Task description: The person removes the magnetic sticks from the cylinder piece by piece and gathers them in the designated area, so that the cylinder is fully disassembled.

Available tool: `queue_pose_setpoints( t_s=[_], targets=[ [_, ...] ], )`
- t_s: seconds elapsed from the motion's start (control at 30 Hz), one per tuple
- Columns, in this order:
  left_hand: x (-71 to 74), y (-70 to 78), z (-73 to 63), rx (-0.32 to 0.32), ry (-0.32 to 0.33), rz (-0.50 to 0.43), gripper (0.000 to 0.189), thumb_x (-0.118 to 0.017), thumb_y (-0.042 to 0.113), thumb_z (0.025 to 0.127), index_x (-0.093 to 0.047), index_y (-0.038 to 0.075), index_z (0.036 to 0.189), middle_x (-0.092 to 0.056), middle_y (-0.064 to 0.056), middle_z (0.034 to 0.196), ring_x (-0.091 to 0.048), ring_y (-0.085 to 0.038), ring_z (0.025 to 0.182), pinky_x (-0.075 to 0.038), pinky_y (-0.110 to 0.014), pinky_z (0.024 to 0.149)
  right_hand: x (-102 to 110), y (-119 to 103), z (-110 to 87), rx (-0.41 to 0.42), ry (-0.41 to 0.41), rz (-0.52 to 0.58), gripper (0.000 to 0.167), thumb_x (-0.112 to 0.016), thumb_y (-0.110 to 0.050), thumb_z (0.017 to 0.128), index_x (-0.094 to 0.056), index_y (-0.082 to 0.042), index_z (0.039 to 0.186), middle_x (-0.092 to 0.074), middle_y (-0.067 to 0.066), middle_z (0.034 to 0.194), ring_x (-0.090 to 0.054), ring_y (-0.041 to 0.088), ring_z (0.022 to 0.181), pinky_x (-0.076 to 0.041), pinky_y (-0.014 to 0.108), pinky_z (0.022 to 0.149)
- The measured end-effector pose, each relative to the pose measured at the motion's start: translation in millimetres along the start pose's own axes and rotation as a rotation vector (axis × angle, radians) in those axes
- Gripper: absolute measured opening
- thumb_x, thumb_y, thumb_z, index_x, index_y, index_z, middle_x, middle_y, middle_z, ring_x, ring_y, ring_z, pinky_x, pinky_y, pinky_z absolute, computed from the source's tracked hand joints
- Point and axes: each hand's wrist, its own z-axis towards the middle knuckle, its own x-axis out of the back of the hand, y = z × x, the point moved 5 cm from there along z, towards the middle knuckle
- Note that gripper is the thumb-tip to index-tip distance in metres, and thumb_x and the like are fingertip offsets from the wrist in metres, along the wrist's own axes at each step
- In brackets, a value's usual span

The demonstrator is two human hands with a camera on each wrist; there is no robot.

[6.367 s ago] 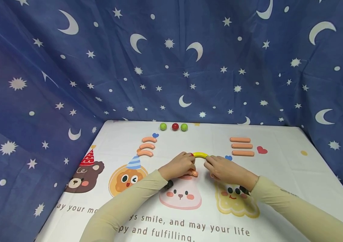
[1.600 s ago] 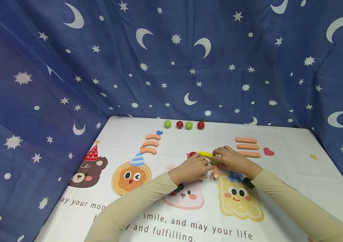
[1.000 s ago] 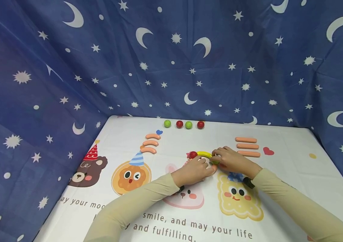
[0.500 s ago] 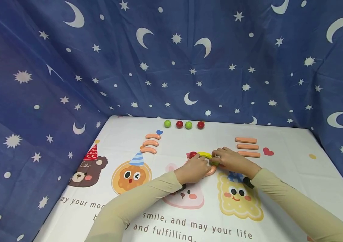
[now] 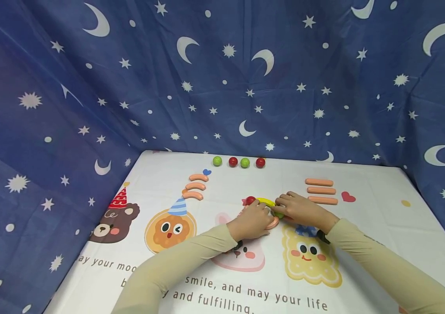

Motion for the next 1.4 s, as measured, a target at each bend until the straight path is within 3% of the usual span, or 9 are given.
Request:
queue_pose_setpoints(
  t_s=[0.17,0.37,0.63,0.9,1.13,1.4],
  targets=[
    [0.0,0.5,2.2,0.008,0.050,-0.030,0.029,-0.046,0.039,0.096,-0.067,0.024,0.111,-0.066,0.005,0.108,-0.059,-0.014,0.106,-0.041,-0.035,0.099,2,0,0.3,-0.014,0.002,-0.007,0.036,-0.077,-0.024,0.075,-0.065,-0.020,0.109,-0.065,-0.001,0.100,-0.059,0.016,0.093,-0.049,0.033,0.085],
    [0.4,-4.8,0.0,0.015,0.098,-0.097,0.036,-0.036,0.037,0.101,-0.069,0.024,0.106,-0.069,0.004,0.104,-0.061,-0.016,0.103,-0.045,-0.036,0.094,3,-1,1.8,-0.002,0.004,0.003,0.036,-0.078,-0.023,0.075,-0.066,-0.021,0.109,-0.064,-0.002,0.099,-0.058,0.015,0.094,-0.049,0.033,0.085],
    [-2.9,0.0,-3.8,-0.008,0.035,-0.112,0.047,-0.028,0.046,0.100,-0.069,0.025,0.108,-0.068,0.004,0.100,-0.059,-0.017,0.104,-0.043,-0.039,0.095,-1,2,2.6,0.002,-0.026,0.003,0.035,-0.077,-0.020,0.075,-0.068,-0.022,0.109,-0.065,-0.003,0.100,-0.058,0.014,0.093,-0.048,0.033,0.084],
    [2.6,-3.0,-6.0,-0.022,0.115,-0.138,0.043,-0.036,0.044,0.099,-0.070,0.022,0.085,-0.068,0.006,0.081,-0.058,-0.014,0.085,-0.044,-0.033,0.085,0,2,3.2,0.000,0.000,-0.001,0.034,-0.077,-0.021,0.075,-0.068,-0.022,0.107,-0.065,-0.003,0.098,-0.059,0.014,0.093,-0.049,0.032,0.083],
    [4.9,-6.9,-14.0,-0.051,0.132,-0.174,0.037,-0.040,0.039,0.099,-0.070,0.021,0.085,-0.066,0.008,0.080,-0.054,-0.013,0.081,-0.042,-0.031,0.084,-1,2,2.5,-0.014,-0.019,0.009,0.037,-0.077,-0.021,0.075,-0.068,-0.023,0.112,-0.065,-0.003,0.101,-0.059,0.015,0.094,-0.049,0.033,0.084],
    [9.5,-11.5,-20.9,-0.099,0.171,-0.214,0.032,-0.046,0.042,0.096,-0.070,0.024,0.083,-0.064,0.010,0.076,-0.053,-0.010,0.076,-0.041,-0.028,0.073,-1,3,1.3,-0.021,-0.026,0.010,0.039,-0.078,-0.022,0.074,-0.068,-0.022,0.112,-0.065,-0.002,0.101,-0.059,0.015,0.094,-0.049,0.032,0.084]
  ],
)
